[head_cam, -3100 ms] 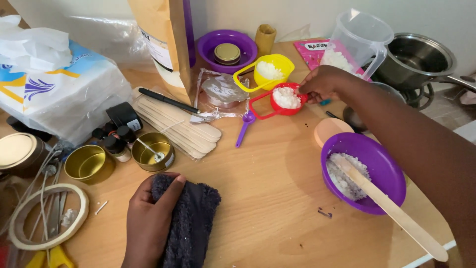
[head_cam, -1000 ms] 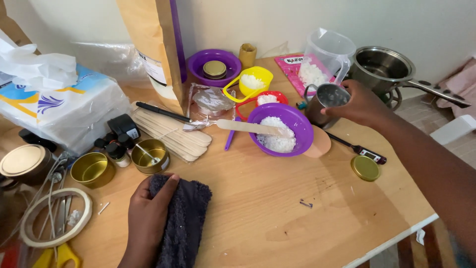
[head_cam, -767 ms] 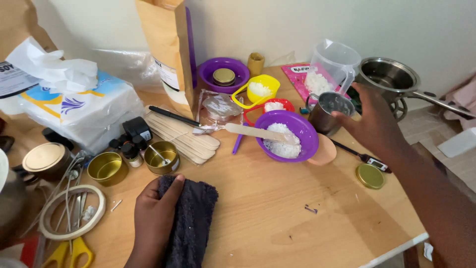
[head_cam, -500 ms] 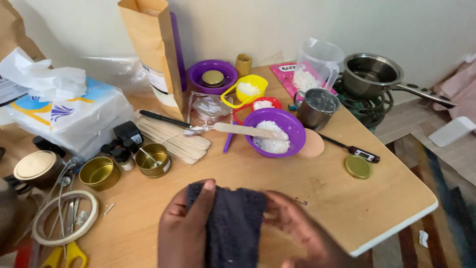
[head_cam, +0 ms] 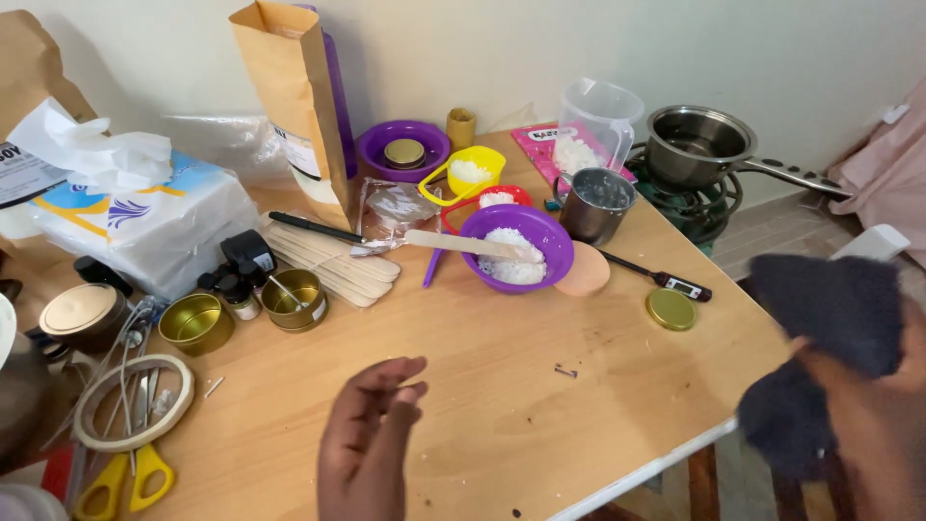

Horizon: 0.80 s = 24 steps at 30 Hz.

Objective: Measuring wax flakes using a spoon and digital scale, transferring them between containers, and cleaning the workspace with a cloth.

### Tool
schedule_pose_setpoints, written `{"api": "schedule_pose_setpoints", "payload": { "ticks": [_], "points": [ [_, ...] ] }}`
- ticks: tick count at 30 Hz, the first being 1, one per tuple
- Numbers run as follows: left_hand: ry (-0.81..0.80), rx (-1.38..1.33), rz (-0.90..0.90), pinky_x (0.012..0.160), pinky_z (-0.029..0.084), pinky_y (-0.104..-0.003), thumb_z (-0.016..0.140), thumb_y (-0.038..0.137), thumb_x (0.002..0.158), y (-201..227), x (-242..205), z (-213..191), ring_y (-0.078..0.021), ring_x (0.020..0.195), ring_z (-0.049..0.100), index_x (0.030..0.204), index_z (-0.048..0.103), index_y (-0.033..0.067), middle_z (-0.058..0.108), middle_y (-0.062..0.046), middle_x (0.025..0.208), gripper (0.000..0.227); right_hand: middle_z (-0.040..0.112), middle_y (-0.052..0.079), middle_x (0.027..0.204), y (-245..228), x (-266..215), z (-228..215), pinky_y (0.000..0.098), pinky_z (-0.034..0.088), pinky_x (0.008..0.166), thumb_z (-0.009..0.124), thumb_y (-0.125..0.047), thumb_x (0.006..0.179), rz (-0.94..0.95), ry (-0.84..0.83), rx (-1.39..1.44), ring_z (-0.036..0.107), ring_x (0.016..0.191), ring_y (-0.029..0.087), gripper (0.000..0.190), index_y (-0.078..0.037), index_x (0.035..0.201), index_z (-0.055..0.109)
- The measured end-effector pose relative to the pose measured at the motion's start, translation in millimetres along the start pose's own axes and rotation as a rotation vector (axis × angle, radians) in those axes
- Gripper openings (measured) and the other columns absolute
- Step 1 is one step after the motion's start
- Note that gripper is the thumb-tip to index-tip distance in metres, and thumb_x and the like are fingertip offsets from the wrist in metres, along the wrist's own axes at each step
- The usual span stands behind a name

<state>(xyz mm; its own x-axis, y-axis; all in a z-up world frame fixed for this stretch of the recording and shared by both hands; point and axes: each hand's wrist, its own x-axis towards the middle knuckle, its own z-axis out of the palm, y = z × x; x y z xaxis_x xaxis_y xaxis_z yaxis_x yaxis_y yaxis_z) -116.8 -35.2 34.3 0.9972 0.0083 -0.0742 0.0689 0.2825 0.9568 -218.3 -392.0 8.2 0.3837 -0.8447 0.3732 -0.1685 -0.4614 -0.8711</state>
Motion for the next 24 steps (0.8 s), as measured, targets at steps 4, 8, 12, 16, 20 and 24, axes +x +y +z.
{"api": "schedule_pose_setpoints", "payload": {
  "ticks": [4,8,12,16,20,24],
  "points": [
    [0.168,0.025,-0.019,0.068,0.047,-0.028,0.057,0.006,0.085,4.1,19.2,-24.7,-0.0201,0.076,0.064,0.096,0.064,0.0011,0.073,-0.016,0.093,0.014,0.066,0.029,0.107,75.8,68.6,-49.2,0.0466,0.045,0.077,0.061,0.008,0.076,-0.499,-0.069,-0.56,0.061,0.093,0.044,0.06,0.004,0.136,0.063],
    [0.178,0.117,-0.11,0.074,0.047,-0.031,0.053,0.009,0.087,12.5,36.8,-33.9,-0.0206,0.078,0.062,0.098,0.063,0.0029,0.071,-0.013,0.093,0.016,0.056,0.02,0.133,102.8,70.5,-30.1,0.0423,0.045,0.093,0.058,-0.001,0.066,-0.205,-0.425,-0.833,0.058,0.116,0.039,0.075,-0.015,0.139,0.052],
    [0.184,0.226,-0.134,0.072,0.047,-0.029,0.052,0.013,0.087,11.3,46.1,-41.6,-0.0177,0.077,0.062,0.094,0.064,0.0043,0.071,-0.009,0.087,0.016,0.06,0.018,0.129,63.9,33.1,-8.4,0.0473,0.05,0.088,0.063,-0.011,0.065,-0.218,-0.379,-1.003,0.062,0.11,0.04,0.077,-0.016,0.141,0.051],
    [0.198,0.226,-0.125,0.07,0.046,-0.028,0.052,0.012,0.088,-11.0,55.7,-43.1,-0.0184,0.074,0.061,0.094,0.063,0.003,0.069,-0.012,0.083,0.016,0.065,0.024,0.116,38.8,22.9,-0.5,0.0483,0.051,0.083,0.063,-0.015,0.066,-0.174,-0.342,-0.966,0.063,0.102,0.042,0.07,-0.005,0.135,0.055],
    [0.14,0.206,-0.029,0.071,0.049,-0.028,0.055,0.007,0.091,-37.4,61.3,-50.7,-0.0186,0.073,0.061,0.092,0.064,-0.0003,0.068,-0.015,0.079,0.012,0.056,0.02,0.132,49.6,26.5,-2.2,0.0461,0.042,0.096,0.065,-0.038,0.075,-0.156,-0.329,-0.928,0.054,0.116,0.04,0.072,-0.004,0.137,0.052],
    [0.126,0.284,0.004,0.071,0.051,-0.028,0.057,0.005,0.092,-45.0,60.3,-52.6,-0.0213,0.07,0.062,0.091,0.064,-0.0048,0.066,-0.018,0.075,0.013,0.051,0.022,0.134,19.8,21.3,1.5,0.0522,0.042,0.09,0.057,-0.034,0.08,0.001,-0.338,-0.904,0.051,0.117,0.043,0.073,-0.009,0.146,0.039]
  ]
}}
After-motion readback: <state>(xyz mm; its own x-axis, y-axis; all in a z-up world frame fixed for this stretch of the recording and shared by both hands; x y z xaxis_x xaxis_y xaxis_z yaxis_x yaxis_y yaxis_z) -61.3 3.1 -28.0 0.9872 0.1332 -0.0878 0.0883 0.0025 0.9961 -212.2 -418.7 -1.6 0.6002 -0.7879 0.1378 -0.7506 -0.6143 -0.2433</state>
